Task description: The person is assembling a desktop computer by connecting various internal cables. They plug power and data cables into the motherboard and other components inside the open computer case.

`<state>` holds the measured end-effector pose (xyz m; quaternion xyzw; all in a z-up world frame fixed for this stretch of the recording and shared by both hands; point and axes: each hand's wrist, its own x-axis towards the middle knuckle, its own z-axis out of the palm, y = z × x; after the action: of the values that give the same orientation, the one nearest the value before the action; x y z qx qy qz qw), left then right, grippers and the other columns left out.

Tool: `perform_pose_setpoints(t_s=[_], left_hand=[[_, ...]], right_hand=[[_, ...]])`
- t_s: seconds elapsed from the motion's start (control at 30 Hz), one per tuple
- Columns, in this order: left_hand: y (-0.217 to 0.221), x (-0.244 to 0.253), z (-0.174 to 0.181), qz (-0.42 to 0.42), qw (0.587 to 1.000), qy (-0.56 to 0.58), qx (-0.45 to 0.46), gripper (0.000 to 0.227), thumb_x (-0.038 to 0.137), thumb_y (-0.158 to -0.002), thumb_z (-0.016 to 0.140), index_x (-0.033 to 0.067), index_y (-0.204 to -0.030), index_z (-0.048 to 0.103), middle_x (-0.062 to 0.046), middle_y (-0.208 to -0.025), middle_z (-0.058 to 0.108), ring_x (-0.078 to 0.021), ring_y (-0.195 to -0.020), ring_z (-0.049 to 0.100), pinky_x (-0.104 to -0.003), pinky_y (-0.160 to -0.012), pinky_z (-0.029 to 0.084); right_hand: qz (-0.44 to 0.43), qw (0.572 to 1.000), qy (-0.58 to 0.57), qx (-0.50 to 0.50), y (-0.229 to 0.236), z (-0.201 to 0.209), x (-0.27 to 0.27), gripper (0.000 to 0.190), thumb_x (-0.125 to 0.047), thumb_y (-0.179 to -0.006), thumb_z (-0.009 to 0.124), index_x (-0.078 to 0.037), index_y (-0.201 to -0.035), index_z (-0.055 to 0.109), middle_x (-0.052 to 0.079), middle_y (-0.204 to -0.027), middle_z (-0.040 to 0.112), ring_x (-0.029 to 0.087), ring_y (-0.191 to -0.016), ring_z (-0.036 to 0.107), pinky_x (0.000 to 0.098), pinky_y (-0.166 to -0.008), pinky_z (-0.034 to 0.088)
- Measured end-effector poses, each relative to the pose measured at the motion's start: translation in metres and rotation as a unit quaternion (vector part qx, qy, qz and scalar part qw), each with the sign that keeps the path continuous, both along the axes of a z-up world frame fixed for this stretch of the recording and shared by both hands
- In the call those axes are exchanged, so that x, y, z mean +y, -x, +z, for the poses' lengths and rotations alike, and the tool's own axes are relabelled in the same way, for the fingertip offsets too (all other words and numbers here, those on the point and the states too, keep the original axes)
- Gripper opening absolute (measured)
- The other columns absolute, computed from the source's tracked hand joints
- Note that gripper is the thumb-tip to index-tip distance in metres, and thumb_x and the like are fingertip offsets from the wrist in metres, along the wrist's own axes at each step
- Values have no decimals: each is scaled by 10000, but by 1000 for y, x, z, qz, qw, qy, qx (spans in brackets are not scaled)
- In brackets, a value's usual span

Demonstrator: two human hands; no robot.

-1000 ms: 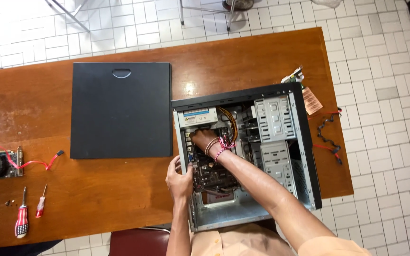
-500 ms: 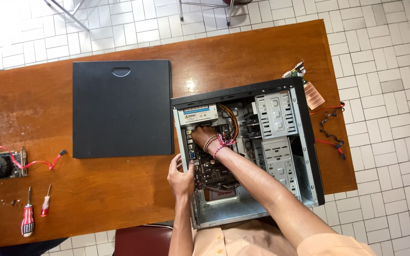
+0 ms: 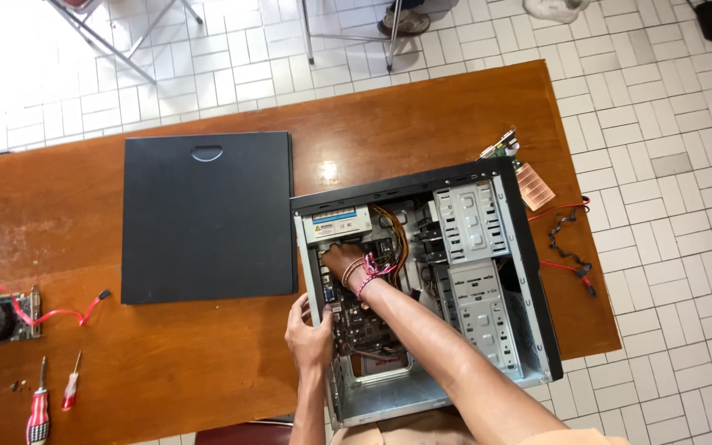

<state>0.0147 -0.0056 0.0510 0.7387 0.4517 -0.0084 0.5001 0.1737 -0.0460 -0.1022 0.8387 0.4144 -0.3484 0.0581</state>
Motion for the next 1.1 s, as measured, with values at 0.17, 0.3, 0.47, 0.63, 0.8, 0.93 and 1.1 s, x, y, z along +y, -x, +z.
perform_pose_setpoints(t_s=[0.17,0.3,0.47,0.63,0.8,0.93,1.1], left_hand=[[2,-1,-3,2,1000,-7,-14,467,293,-816,710,158,-1261,667,-55,-1162,751,-208,-1053,700,-375,-949,560],[7,-6,5,12,999,-33,9,444,309,-814,717,201,-1244,683,-15,-1107,771,-179,-1006,726,-350,-912,573],[19,-9,-26,-70,923,-360,-115,394,250,-862,723,111,-1227,669,-94,-1148,676,-234,-1039,656,-414,-830,583],[6,-31,-7,-181,795,-522,-249,217,149,-958,646,123,-1170,680,-117,-1172,658,-260,-1087,627,-398,-868,535],[-41,-43,-66,-204,882,-321,-278,332,42,-894,671,59,-1224,640,-105,-1136,623,-311,-1034,693,-375,-834,585],[-65,-33,-87,-165,908,-271,-273,163,90,-926,678,144,-1079,694,-32,-1005,636,-269,-954,701,-389,-807,582],[-87,-22,-87,-38,952,-96,-288,102,102,-957,665,146,-1004,743,-75,-818,647,-275,-844,676,-388,-809,528]], right_hand=[[7,997,-15,-78,13,8,-27,144,-171,-985,717,-37,-1038,726,89,-785,716,204,-624,694,320,-555,634],[-117,979,-161,-48,12,3,-78,163,46,-967,513,-6,-999,663,194,-927,717,399,-855,748,515,-683,629],[-75,989,-112,-61,9,77,-107,206,72,-945,583,-34,-1121,600,139,-948,682,292,-797,714,409,-671,630],[11,986,-75,-149,21,129,-102,117,-183,-992,651,-105,-1074,678,35,-965,764,181,-863,747,371,-819,524],[11,861,-380,-337,24,139,-104,81,-148,-841,687,-216,-854,644,-46,-790,664,131,-908,640,424,-1015,363],[-84,837,-429,-330,21,101,-117,155,-119,-817,703,-251,-896,685,-54,-809,656,164,-962,650,373,-883,473],[-319,771,-513,-200,40,72,-126,161,-89,-963,675,-139,-1114,696,39,-1046,715,249,-1102,690,371,-981,546]])
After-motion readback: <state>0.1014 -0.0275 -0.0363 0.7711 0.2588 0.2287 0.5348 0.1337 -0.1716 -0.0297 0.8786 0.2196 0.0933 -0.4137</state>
